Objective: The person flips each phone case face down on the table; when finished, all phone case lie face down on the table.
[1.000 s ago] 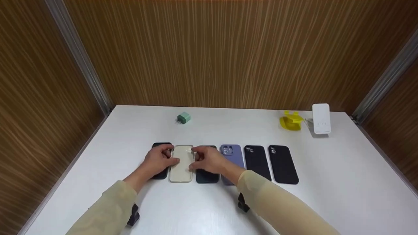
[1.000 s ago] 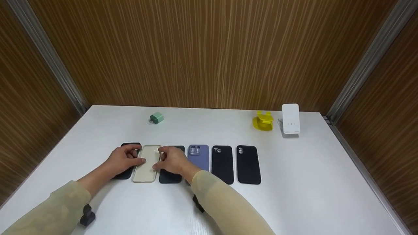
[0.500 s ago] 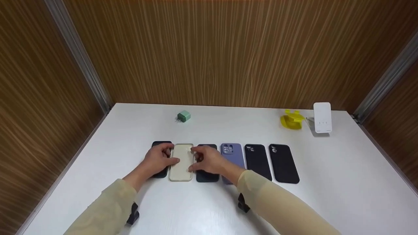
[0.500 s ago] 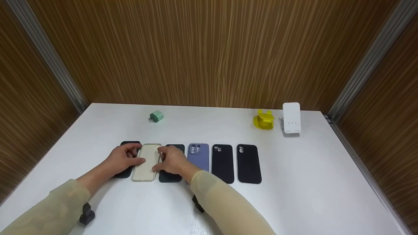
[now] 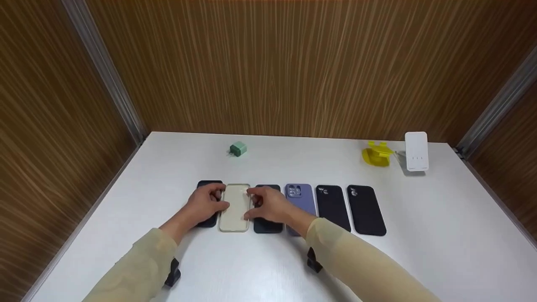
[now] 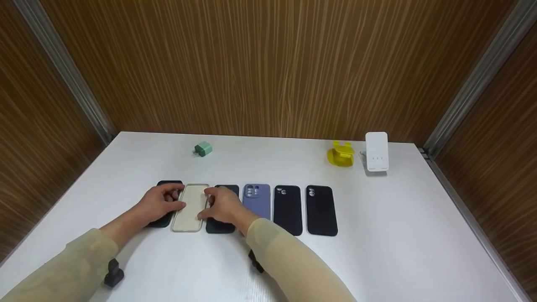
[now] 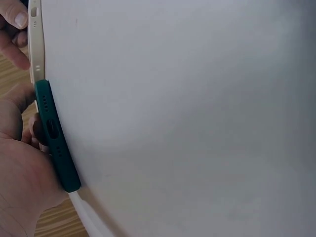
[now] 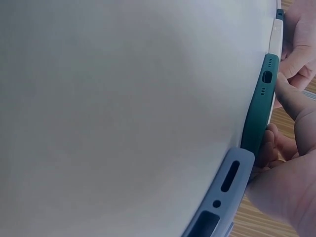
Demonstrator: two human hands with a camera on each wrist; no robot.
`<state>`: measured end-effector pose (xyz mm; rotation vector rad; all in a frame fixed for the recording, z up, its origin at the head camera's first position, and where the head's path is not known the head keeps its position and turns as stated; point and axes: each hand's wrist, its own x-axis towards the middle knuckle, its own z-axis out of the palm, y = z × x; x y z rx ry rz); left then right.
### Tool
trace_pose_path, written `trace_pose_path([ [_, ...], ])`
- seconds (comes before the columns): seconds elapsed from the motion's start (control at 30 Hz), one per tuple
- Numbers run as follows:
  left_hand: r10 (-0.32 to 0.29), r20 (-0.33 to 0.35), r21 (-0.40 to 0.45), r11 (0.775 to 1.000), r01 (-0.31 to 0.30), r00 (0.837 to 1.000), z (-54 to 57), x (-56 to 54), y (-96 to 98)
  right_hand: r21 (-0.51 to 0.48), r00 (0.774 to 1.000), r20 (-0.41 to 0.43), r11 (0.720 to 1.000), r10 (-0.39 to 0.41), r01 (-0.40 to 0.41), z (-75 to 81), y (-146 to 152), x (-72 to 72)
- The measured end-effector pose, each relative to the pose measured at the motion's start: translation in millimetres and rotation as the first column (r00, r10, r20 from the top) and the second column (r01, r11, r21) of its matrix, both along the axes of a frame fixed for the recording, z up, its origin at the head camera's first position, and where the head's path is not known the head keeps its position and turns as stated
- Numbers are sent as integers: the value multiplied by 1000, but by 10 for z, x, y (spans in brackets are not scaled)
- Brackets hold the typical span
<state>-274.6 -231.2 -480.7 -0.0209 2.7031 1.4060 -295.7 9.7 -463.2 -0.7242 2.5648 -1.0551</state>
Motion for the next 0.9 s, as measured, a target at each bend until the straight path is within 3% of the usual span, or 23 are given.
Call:
trace_pose_path([
  [0.67,-2,-28,22,1000,3,1000,-9,12,11,10,999,41,1000,-30,30,-15,-7,-7],
  [0.9,17,-43,62,998,-15,999,-13,1,17,19,1000,-4,1000,-10,10,-14,-1,7],
])
